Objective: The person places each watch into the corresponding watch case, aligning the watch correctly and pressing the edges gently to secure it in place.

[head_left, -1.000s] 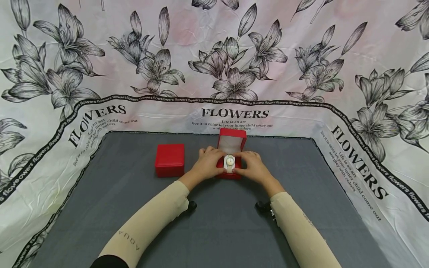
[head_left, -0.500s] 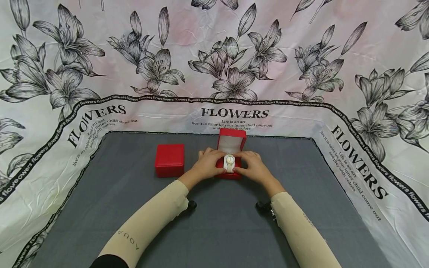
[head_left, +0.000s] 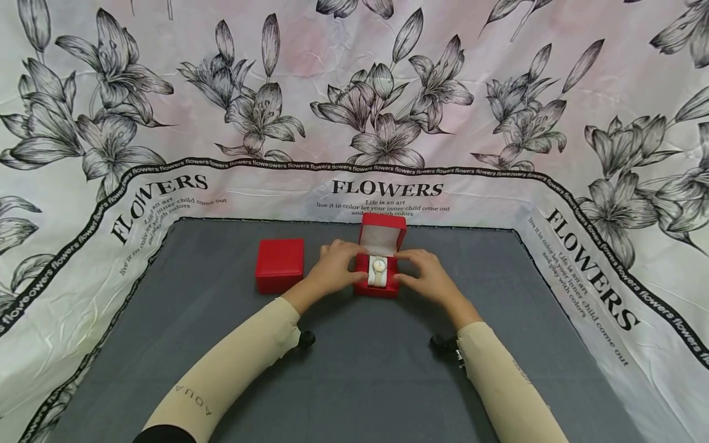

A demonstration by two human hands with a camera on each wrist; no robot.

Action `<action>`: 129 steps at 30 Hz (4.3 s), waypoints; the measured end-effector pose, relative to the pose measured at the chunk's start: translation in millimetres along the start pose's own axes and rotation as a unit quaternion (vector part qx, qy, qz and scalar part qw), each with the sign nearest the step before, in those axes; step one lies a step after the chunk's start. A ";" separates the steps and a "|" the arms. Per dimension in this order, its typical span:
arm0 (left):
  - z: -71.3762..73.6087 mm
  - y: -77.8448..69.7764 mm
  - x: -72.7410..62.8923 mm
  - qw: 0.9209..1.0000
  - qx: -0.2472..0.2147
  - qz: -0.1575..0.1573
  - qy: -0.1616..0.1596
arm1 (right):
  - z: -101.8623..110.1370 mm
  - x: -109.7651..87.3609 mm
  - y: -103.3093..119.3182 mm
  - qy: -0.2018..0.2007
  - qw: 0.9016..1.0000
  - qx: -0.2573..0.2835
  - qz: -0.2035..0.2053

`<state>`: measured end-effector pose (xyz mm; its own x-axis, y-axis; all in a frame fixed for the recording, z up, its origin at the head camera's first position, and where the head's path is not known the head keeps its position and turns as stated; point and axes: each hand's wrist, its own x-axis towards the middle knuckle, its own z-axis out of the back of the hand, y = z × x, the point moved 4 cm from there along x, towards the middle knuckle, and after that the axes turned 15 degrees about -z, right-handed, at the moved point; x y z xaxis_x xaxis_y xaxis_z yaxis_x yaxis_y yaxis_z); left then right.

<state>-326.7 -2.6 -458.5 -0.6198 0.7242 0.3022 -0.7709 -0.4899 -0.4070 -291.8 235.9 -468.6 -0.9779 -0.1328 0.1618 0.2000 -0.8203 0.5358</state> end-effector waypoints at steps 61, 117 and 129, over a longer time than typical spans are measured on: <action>46.1 37.7 56.5 0.999 -0.009 -0.006 -0.041 | 53.3 59.4 3.9 0.028 0.994 0.060 -0.086; 37.3 12.7 24.0 0.993 -0.063 -0.003 -0.097 | 46.9 32.1 -0.9 0.074 0.982 0.101 -0.139; 40.5 12.6 22.3 0.993 -0.082 0.006 -0.080 | 46.0 25.6 9.4 0.068 0.981 0.103 -0.148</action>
<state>-356.2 -12.3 -422.0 -0.6545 0.6259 0.4240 -0.7371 -0.4034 -0.5422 -312.1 250.4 -421.3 -0.9914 0.0101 -0.1302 -0.0992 -0.7061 0.7011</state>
